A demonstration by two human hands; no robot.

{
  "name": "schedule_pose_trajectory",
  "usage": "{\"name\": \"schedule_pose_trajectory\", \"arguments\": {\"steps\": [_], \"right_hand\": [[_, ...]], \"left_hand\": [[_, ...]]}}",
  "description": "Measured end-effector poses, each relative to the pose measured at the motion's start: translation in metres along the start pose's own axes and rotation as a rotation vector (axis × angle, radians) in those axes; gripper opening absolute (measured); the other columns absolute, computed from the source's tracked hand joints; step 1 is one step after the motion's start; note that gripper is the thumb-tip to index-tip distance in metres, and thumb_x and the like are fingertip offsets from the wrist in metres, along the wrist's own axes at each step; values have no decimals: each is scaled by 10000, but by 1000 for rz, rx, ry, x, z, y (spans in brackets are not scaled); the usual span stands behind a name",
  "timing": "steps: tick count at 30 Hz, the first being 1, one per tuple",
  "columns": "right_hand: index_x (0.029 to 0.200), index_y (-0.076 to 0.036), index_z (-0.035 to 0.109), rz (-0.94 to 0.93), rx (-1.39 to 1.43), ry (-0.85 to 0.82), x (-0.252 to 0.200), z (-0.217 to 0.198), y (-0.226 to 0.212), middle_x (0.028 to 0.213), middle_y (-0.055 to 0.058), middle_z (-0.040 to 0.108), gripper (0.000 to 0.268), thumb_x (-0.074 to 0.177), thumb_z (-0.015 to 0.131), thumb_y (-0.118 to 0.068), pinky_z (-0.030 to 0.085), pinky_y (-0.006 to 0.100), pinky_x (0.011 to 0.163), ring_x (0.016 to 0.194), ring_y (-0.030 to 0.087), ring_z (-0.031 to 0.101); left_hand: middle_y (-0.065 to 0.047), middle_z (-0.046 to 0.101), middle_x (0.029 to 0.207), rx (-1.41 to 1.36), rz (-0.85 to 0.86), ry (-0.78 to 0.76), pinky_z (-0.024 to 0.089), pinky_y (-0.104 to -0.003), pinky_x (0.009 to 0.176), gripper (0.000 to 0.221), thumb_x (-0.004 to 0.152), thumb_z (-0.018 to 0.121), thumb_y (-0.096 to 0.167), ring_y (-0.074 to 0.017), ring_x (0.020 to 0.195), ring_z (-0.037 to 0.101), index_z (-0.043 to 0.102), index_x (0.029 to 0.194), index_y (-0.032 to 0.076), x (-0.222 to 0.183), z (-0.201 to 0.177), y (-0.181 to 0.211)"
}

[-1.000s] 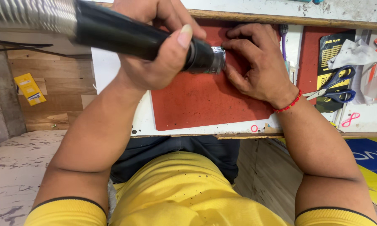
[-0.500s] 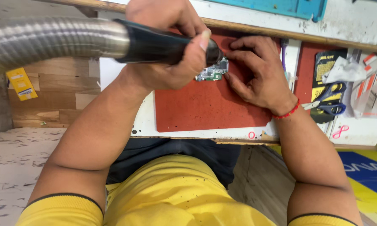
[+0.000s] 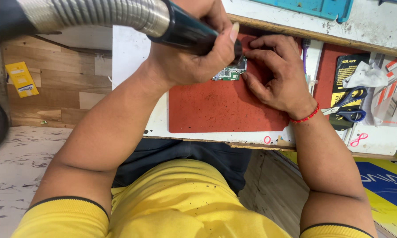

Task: The person uses a purple brush to clean a small circuit board on a red mat. They then use a hot air gun to heat the board while holding it steady. Finally, they use a screwdriver to remove screws from the back of a smartphone chassis.

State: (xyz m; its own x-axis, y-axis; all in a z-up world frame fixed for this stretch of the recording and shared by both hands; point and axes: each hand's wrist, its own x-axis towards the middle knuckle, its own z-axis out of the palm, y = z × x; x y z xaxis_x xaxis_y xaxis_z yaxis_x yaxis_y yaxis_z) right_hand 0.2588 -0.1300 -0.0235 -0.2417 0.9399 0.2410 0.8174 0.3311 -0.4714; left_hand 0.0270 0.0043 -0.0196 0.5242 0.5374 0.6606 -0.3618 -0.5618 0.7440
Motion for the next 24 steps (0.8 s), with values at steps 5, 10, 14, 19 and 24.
{"name": "schedule_pose_trajectory", "arguments": {"steps": [5, 10, 14, 19, 24], "right_hand": [[1223, -43, 705, -1, -4, 5, 1, 0, 0, 1334, 118, 613, 366, 888, 830, -122, 446, 443, 1110, 1244, 326, 573], [1217, -39, 702, 0, -6, 4, 0, 0, 1, 1331, 120, 613, 363, 893, 839, -129, 444, 442, 1101, 1238, 327, 573], [1235, -34, 700, 0, 2, -1, -1, 2, 1, 1337, 120, 613, 374, 898, 832, -126, 447, 440, 1102, 1242, 329, 573], [1227, -35, 694, 7, -1, 0, -1, 1, 3, 1318, 120, 614, 387, 873, 826, -118, 451, 437, 1082, 1221, 328, 574], [1235, -36, 701, 1, -14, -9, 0, 1, 3, 1328, 126, 614, 441, 810, 803, -92, 452, 451, 1102, 1234, 341, 569]], "left_hand": [[-53, 610, 836, -72, 21, 5, 463, -226, 596, 180, 1085, 661, 46, -102, 648, 573, 566, 932, 40, -2, 3, -8], [-52, 601, 825, -102, -2, -8, 465, -226, 602, 178, 1085, 658, 47, -97, 656, 568, 563, 936, 26, -4, 2, -10], [-57, 611, 795, -7, -22, 10, 463, -231, 613, 194, 1085, 669, 44, -99, 662, 572, 553, 932, 18, -5, 3, -7], [-70, 618, 835, -63, 5, 19, 473, -238, 637, 167, 1082, 659, 38, -111, 687, 579, 558, 951, 8, -2, 3, -3], [-63, 616, 833, -116, -22, 20, 469, -234, 630, 188, 1087, 667, 42, -106, 676, 579, 554, 939, 19, -4, 7, -5]]}}
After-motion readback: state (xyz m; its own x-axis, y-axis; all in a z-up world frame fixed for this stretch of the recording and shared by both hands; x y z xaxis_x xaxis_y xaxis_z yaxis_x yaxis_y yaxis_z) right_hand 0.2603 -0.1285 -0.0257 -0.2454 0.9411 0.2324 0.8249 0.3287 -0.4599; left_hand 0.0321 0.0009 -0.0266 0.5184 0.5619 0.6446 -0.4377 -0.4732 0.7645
